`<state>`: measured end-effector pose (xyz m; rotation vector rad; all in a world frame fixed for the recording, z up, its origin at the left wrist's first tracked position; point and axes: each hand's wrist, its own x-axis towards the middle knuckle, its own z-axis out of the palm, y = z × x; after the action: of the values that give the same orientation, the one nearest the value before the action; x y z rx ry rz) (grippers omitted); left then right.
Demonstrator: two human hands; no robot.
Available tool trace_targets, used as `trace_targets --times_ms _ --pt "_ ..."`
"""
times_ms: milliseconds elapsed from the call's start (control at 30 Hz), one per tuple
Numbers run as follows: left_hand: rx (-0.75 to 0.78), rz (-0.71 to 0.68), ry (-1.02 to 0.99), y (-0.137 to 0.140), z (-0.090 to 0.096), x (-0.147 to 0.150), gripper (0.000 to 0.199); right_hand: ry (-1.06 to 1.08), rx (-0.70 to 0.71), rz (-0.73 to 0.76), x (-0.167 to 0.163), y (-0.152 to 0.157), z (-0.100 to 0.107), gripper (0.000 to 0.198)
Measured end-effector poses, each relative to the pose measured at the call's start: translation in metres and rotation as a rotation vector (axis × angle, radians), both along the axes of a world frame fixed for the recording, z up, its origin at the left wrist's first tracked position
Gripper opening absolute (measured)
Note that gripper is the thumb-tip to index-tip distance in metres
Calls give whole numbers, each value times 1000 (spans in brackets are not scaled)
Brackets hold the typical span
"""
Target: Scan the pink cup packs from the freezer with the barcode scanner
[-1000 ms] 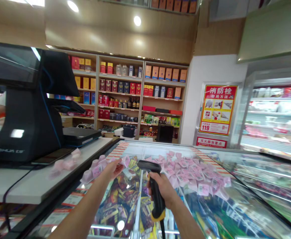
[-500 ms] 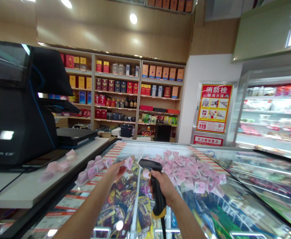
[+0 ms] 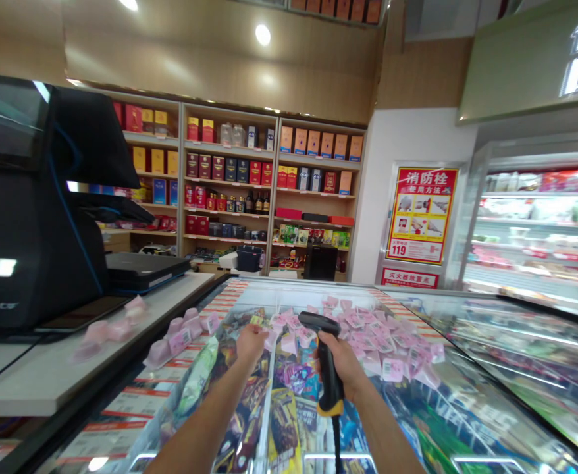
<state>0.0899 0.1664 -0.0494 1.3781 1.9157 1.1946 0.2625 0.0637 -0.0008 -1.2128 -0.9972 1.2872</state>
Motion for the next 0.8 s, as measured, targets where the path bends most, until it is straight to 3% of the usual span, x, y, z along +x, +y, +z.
trace_targets --times_ms 233,367,467,633,800 --pt "-50 -124 137 0 -3 29 27 6 -9 -14 3 -1 0 28" --pt "-1 -182 188 2 -2 27 25 -8 7 15 -4 -1 1 28" --pt "55 -128 267 1 3 -1 26 -9 19 65 -16 -1 0 29" --pt "126 57 486 -12 19 -83 25 -42 14 154 -43 -2 -3 33" --pt "72 223 661 -30 23 -146 30 -38 15 213 -70 -1 -6 28"
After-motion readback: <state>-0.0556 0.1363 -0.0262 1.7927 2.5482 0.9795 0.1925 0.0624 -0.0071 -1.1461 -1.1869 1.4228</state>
